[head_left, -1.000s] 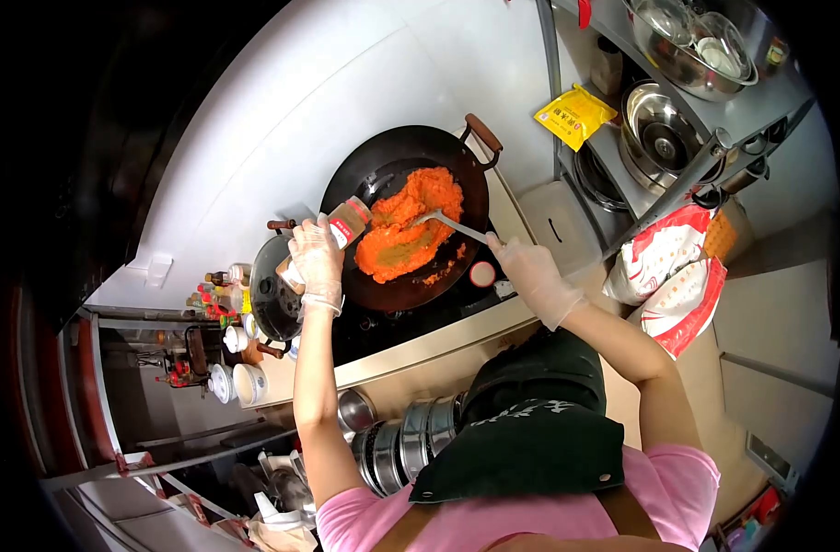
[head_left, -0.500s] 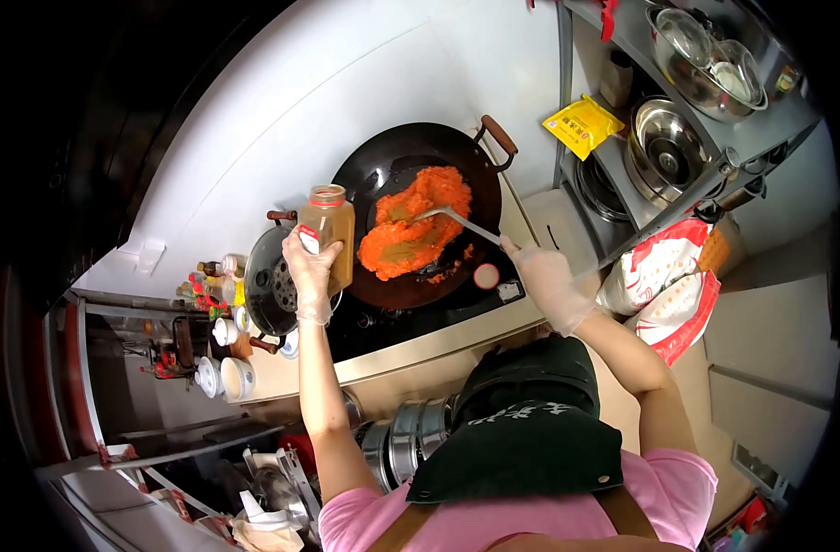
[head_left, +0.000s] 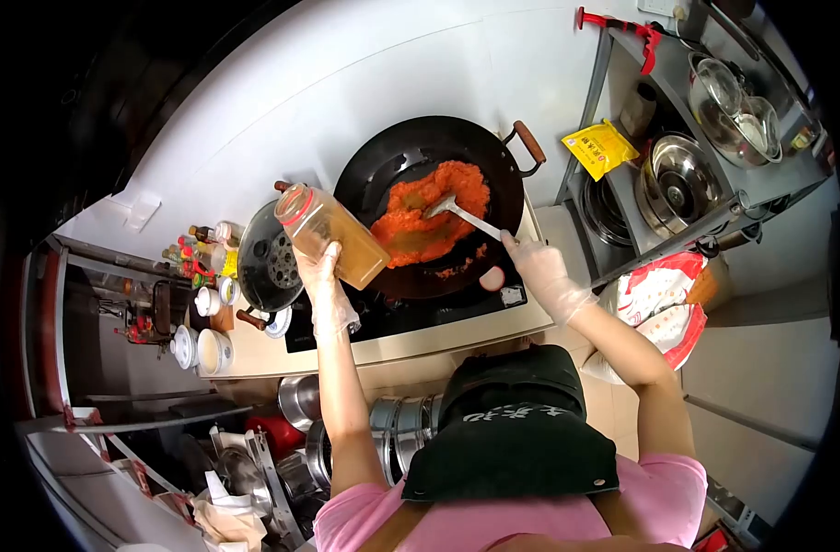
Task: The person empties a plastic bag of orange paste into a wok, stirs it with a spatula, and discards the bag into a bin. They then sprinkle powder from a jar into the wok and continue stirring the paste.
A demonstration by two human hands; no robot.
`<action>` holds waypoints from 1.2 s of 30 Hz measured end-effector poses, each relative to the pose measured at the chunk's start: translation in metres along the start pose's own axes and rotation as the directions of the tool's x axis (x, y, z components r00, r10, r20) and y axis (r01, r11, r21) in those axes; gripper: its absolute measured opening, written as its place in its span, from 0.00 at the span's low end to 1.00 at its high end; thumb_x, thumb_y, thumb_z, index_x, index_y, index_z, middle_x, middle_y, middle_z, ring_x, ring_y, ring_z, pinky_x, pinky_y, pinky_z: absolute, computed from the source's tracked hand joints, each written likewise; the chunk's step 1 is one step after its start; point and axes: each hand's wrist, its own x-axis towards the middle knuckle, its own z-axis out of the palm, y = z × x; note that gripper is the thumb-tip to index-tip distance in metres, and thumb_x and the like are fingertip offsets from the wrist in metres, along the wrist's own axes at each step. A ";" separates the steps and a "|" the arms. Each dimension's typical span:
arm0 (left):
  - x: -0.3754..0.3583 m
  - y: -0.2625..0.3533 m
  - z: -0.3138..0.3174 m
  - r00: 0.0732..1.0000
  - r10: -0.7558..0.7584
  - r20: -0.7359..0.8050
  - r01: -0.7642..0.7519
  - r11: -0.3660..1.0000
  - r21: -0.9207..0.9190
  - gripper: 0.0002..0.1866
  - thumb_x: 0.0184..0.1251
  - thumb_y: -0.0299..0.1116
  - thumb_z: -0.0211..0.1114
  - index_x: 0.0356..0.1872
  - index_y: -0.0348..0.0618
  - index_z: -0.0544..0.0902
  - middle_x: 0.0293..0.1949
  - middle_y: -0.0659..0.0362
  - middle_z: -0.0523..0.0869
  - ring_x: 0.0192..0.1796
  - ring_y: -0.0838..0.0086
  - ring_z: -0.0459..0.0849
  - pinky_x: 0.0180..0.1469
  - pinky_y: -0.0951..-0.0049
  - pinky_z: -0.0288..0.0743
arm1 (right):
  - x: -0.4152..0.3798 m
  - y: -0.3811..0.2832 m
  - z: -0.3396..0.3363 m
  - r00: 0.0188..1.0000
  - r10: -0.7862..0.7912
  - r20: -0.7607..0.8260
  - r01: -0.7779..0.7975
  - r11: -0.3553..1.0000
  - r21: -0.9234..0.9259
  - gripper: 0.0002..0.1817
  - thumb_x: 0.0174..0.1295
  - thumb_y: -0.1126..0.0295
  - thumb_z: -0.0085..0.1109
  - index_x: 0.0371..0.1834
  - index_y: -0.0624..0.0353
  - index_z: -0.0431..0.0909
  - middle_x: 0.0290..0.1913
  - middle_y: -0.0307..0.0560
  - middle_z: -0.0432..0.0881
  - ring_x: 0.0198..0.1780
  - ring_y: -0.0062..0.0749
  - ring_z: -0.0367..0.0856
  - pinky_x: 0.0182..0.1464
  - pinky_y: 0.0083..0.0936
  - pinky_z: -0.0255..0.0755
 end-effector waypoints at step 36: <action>-0.070 -0.042 0.039 0.699 -0.439 0.564 0.691 0.618 -0.375 0.52 0.45 0.50 0.81 0.71 0.44 0.63 0.63 0.60 0.75 0.66 0.66 0.75 0.68 0.61 0.71 | -0.066 0.002 -0.125 0.847 0.462 0.264 -0.217 -0.153 0.964 0.47 0.46 0.79 0.76 0.72 0.60 0.61 0.63 0.44 0.75 0.66 0.28 0.72 0.71 0.27 0.63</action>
